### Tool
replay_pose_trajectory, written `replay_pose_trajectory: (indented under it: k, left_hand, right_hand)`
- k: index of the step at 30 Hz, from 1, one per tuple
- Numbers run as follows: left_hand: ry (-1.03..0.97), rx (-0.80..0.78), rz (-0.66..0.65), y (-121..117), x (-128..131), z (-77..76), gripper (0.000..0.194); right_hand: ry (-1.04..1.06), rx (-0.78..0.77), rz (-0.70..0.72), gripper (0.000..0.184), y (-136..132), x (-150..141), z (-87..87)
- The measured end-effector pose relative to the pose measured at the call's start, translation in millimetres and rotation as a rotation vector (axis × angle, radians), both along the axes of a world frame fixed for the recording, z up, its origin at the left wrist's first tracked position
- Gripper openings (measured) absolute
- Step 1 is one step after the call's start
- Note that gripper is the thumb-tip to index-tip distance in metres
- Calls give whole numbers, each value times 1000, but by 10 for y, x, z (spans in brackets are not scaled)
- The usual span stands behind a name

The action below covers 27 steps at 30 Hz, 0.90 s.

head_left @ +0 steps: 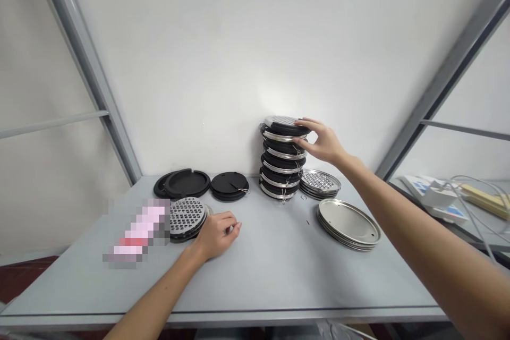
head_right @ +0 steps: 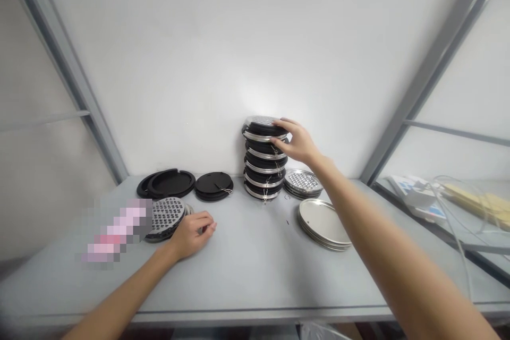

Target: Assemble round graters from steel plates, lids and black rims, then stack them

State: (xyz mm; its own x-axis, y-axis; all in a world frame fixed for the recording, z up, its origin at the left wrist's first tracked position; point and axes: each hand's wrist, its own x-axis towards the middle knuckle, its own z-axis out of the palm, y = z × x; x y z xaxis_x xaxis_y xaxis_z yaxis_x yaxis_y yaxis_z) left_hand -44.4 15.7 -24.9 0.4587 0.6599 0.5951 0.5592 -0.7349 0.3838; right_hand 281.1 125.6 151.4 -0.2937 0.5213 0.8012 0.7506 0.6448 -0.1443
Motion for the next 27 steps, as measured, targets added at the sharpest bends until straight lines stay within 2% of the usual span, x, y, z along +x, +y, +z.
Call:
replay_pose_trajectory:
  k: [4,7,10,13,15,18,22,27]
  left_hand:
    - [9,-10,5,8,-1,-2,32]
    - [24,-7,9,14,-3,-7,32]
    - [28,-12,19,14,-3,-9,32]
    - [30,-29,34,10,2,-8,29]
    - [35,-46,43,9,7,-9,27]
    - [37,-62,63,14,10,-17,25]
    - [38,-102,106,31,6,-20,24]
    - [47,-134,105,45,5,-17,20]
  right_hand:
    - [47,87,-53,53,-42,64,-32]
    - [53,71,-88,56,-79,129,-59]
    - [82,100,-137,61,-218,70,-180]
    - [120,202,-163,58,-493,-209,-501]
    - [-22,146,-1,53,-687,-479,-806]
    - [-249,-36,263,41,-844,-853,-1261]
    - [-162,-181,273,27,-740,-1073,-1676]
    - [-109,-373,229,26,-572,-1049,-1946]
